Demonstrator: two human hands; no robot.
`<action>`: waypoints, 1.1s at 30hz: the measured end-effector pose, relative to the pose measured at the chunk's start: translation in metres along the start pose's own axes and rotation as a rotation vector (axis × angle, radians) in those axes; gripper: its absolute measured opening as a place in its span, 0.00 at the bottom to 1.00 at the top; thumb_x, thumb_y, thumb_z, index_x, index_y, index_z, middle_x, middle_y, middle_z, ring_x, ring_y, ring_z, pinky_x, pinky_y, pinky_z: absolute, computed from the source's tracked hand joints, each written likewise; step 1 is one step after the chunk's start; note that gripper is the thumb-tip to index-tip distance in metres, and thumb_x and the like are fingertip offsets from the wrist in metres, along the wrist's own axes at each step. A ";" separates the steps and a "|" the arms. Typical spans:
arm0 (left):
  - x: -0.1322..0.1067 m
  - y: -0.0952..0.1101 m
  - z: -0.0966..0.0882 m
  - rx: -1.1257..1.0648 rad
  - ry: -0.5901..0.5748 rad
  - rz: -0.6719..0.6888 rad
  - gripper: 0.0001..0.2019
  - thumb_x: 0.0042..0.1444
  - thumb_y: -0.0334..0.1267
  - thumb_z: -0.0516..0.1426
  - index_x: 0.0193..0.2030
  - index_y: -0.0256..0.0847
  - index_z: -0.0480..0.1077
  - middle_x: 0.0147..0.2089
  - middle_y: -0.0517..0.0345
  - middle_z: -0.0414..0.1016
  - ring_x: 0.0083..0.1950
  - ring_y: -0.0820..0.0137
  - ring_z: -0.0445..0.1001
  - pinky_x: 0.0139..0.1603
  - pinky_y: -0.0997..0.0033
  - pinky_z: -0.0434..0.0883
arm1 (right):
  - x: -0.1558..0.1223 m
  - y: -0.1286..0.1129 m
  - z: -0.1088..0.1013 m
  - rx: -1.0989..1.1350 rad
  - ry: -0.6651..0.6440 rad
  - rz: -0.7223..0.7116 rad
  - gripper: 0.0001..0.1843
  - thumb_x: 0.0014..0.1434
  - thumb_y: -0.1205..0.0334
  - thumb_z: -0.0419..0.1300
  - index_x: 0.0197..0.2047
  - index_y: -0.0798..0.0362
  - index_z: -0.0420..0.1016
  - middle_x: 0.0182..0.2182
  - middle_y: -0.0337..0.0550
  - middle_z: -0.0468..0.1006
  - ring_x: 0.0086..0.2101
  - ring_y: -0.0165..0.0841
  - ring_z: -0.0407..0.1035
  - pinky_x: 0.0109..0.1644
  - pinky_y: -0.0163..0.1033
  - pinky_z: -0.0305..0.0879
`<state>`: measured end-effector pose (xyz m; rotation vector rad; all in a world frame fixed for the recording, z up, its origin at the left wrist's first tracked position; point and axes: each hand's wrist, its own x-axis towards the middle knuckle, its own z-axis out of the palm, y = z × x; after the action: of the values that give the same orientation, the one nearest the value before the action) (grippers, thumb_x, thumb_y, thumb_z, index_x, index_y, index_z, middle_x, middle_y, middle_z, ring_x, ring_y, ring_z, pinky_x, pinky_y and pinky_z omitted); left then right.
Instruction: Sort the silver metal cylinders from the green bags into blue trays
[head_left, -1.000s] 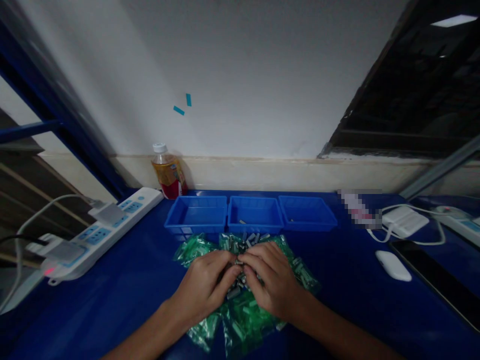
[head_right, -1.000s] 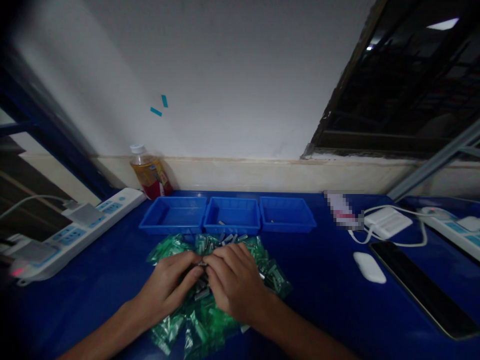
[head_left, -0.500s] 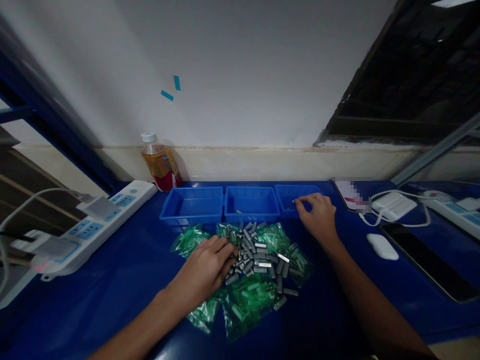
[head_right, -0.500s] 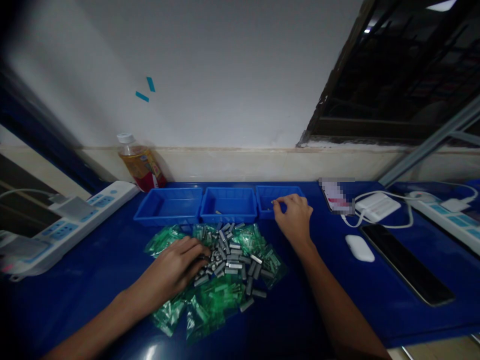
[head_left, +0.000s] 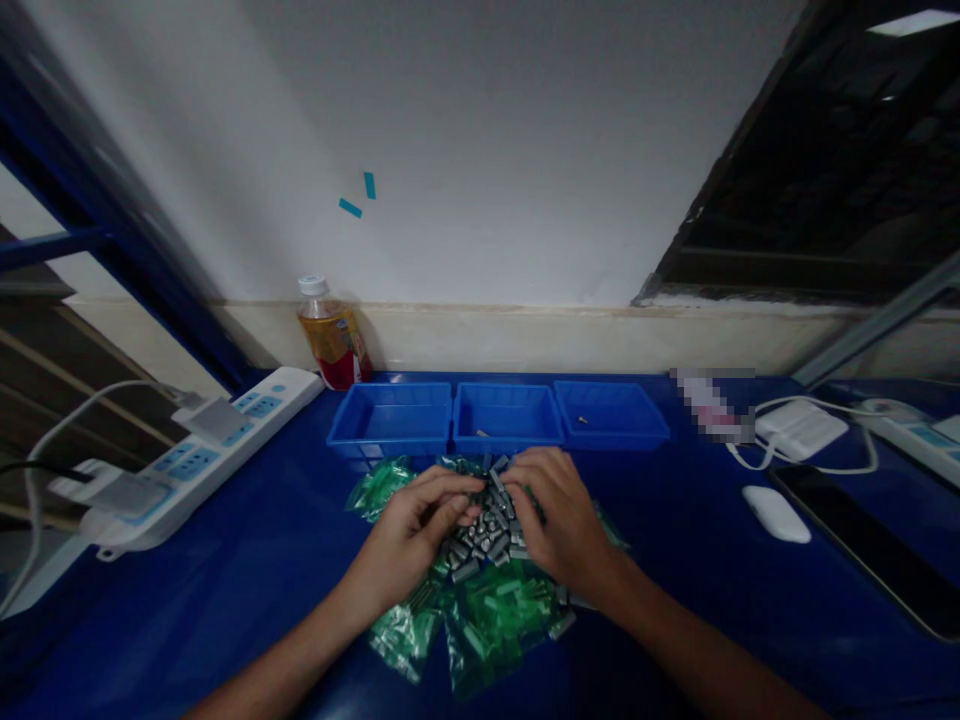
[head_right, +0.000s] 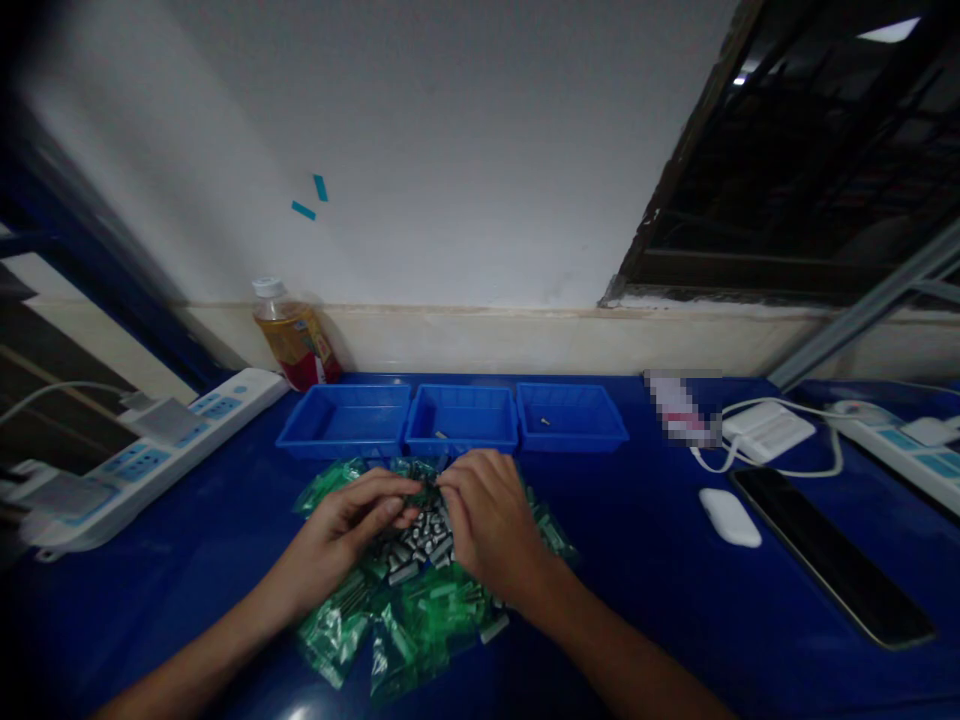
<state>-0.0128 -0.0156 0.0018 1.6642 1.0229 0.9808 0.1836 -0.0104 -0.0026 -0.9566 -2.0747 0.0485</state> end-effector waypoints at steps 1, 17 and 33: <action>0.000 -0.001 0.001 -0.101 0.001 -0.056 0.12 0.60 0.42 0.54 0.44 0.38 0.73 0.38 0.53 0.75 0.38 0.69 0.76 0.40 0.67 0.74 | -0.001 -0.007 0.003 0.022 -0.033 -0.024 0.08 0.61 0.72 0.51 0.42 0.53 0.67 0.35 0.46 0.73 0.39 0.37 0.66 0.43 0.44 0.60; -0.009 -0.003 0.007 0.264 -0.017 0.214 0.09 0.61 0.34 0.53 0.48 0.40 0.67 0.39 0.54 0.75 0.39 0.70 0.74 0.40 0.69 0.72 | -0.006 -0.010 0.013 0.046 -0.036 0.038 0.05 0.63 0.67 0.51 0.37 0.53 0.67 0.30 0.44 0.72 0.34 0.35 0.65 0.38 0.42 0.61; -0.007 0.000 0.002 0.406 -0.038 0.205 0.12 0.64 0.37 0.47 0.35 0.38 0.69 0.29 0.58 0.71 0.30 0.72 0.71 0.32 0.74 0.66 | -0.007 -0.014 0.004 0.012 -0.098 -0.085 0.05 0.61 0.68 0.53 0.41 0.53 0.67 0.34 0.45 0.72 0.36 0.36 0.65 0.39 0.43 0.61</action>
<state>-0.0134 -0.0230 -0.0001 2.1483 1.0932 0.9084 0.1749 -0.0238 -0.0046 -0.8738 -2.2008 0.0649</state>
